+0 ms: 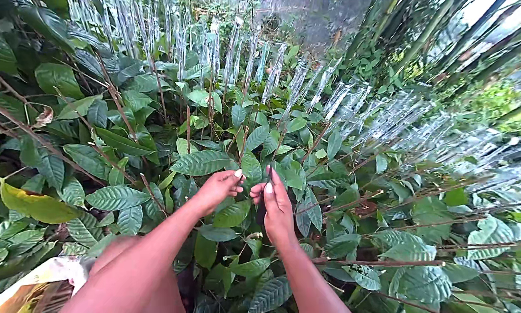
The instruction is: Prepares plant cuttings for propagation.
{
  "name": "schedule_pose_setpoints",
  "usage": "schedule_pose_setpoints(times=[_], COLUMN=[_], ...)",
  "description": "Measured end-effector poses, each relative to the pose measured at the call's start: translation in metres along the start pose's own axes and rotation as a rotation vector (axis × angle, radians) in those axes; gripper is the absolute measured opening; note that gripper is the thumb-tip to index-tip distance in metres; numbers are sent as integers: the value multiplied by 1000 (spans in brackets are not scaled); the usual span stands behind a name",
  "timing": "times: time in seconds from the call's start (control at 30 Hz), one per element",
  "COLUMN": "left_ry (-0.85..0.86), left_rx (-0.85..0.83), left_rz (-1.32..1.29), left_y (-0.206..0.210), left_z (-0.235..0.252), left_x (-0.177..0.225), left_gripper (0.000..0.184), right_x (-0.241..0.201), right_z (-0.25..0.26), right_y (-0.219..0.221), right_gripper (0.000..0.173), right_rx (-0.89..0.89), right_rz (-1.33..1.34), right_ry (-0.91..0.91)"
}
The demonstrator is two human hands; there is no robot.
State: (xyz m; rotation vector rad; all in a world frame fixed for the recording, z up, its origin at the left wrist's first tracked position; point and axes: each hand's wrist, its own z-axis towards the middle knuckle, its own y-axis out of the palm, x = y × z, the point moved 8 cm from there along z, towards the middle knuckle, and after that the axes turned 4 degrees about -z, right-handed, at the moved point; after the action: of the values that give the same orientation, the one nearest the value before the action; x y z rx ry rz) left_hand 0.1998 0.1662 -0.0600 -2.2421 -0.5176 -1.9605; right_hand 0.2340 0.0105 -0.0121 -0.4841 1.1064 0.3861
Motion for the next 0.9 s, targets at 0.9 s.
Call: schedule_pose_setpoints(times=[0.9], left_ry=[-17], left_rx=[44], left_rz=[-178], left_y=[-23], left_z=[8], left_x=[5], left_gripper=[36], right_x=[63], right_z=[4], right_y=[51], right_gripper=[47], right_rx=[-348], right_rz=[427], right_ry=[354])
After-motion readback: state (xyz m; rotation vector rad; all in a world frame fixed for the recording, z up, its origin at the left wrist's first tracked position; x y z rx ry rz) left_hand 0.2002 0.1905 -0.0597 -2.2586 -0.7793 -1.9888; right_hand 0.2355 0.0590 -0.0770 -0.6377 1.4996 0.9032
